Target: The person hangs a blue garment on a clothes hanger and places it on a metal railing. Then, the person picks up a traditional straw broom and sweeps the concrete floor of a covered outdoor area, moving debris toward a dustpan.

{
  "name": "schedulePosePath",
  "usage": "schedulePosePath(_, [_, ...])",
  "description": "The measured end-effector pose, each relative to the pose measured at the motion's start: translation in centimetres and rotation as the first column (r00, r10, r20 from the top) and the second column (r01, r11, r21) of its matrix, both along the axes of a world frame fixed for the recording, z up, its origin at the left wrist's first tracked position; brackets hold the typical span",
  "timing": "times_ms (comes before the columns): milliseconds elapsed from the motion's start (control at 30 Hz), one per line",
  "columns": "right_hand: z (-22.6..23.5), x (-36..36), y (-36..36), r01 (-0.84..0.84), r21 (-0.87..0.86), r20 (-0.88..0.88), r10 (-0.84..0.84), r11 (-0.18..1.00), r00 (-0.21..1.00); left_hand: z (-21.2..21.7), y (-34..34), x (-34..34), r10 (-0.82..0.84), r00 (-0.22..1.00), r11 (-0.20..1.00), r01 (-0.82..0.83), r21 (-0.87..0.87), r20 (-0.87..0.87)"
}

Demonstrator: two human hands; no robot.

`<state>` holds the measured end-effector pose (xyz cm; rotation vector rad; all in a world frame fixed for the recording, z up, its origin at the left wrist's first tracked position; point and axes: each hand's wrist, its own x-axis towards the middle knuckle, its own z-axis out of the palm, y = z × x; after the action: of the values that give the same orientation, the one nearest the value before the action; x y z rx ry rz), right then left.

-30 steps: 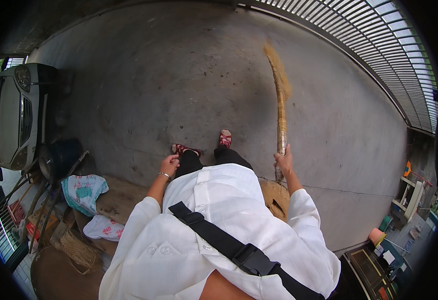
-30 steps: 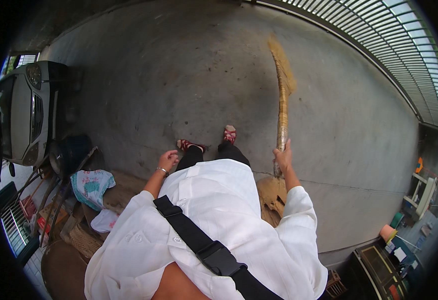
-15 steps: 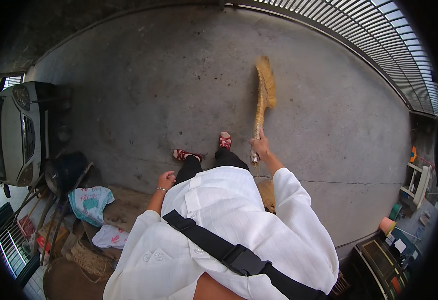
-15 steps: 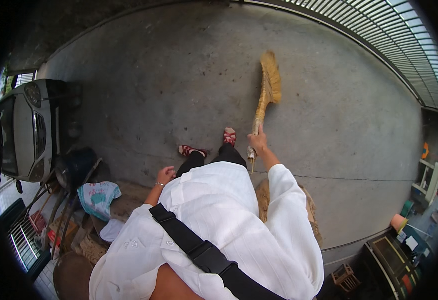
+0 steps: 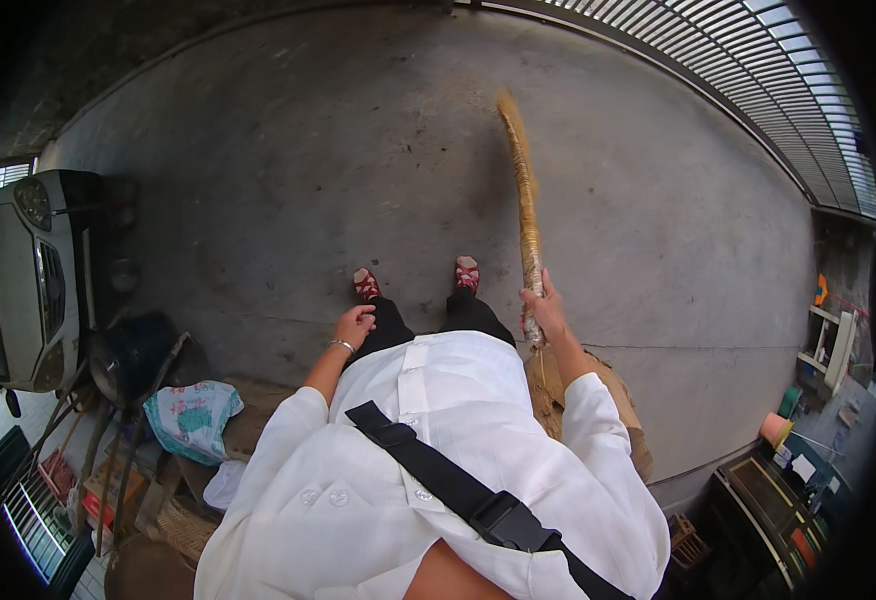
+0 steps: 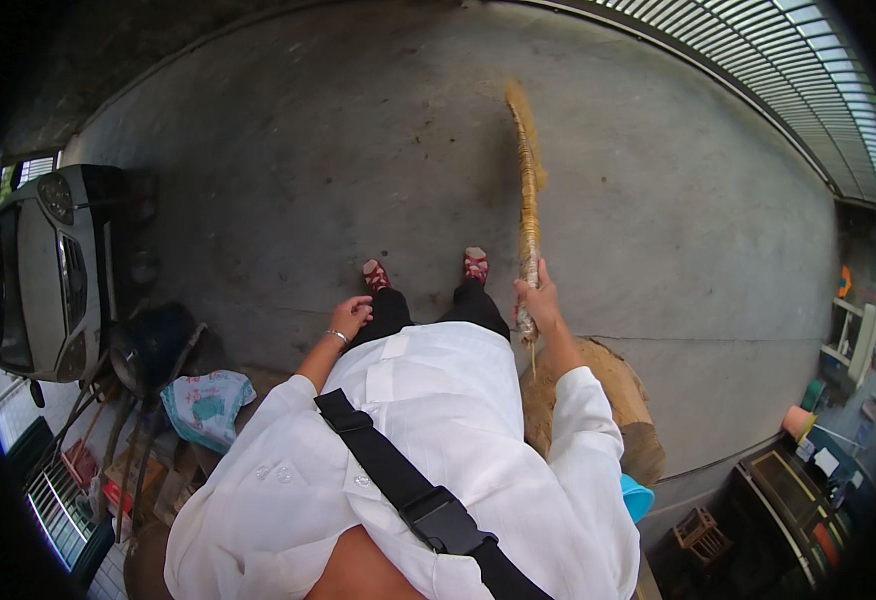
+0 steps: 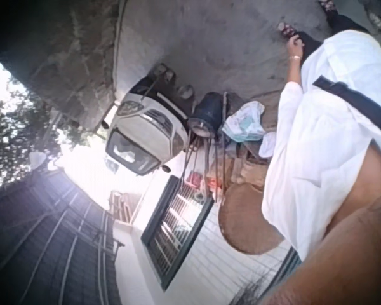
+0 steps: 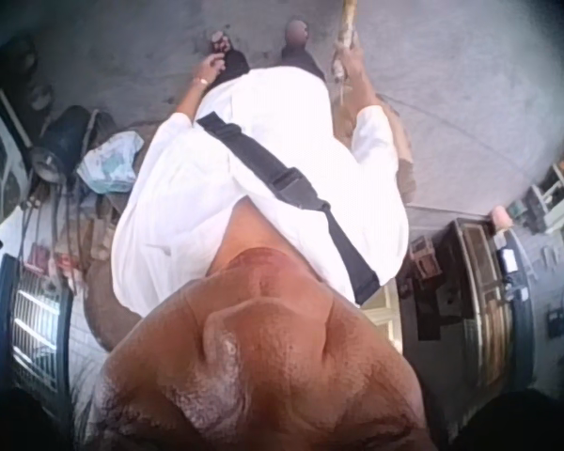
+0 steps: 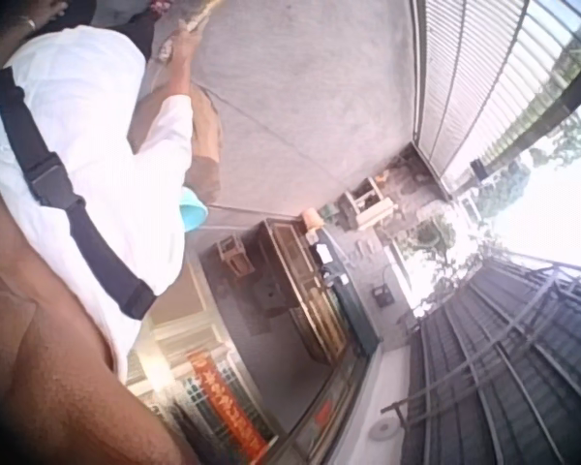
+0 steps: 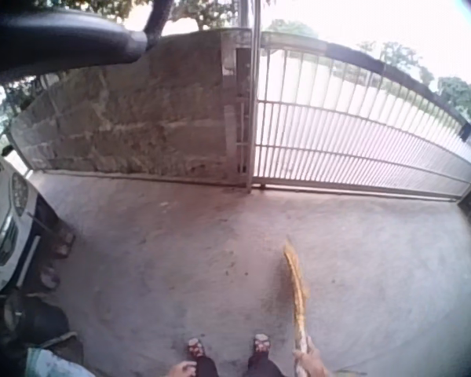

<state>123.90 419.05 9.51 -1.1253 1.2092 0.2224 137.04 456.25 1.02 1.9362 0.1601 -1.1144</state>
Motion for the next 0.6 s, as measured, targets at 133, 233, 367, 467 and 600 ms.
schedulePosePath(133, [-2.5,3.8,3.4,0.082,-0.078,0.006,-0.082,0.994,0.997,-2.5,5.8,1.4,-0.023,1.000,0.999,0.023,-0.031,0.018])
schedulePosePath(233, [-4.3,7.2,9.2,0.138,0.002,-0.004,-0.138,0.990,0.990,-4.3,11.9,2.9,0.058,0.998,0.998,-0.057,-0.030,0.030])
schedulePosePath(367, [-6.4,11.4,22.2,0.031,0.132,0.018,-0.034,0.991,0.999,-4.2,21.2,5.2,0.030,0.999,0.991,-0.035,0.133,0.040])
schedulePosePath(467, [-3.8,14.7,26.2,-0.033,0.221,0.137,0.002,0.975,0.991,-3.9,24.8,5.4,-0.002,1.000,0.982,-0.002,0.190,0.018])
schedulePosePath(600, [0.7,16.7,25.9,-0.069,0.311,0.163,0.018,0.948,0.987,-6.3,28.0,5.7,-0.023,1.000,0.988,0.020,0.154,0.017])
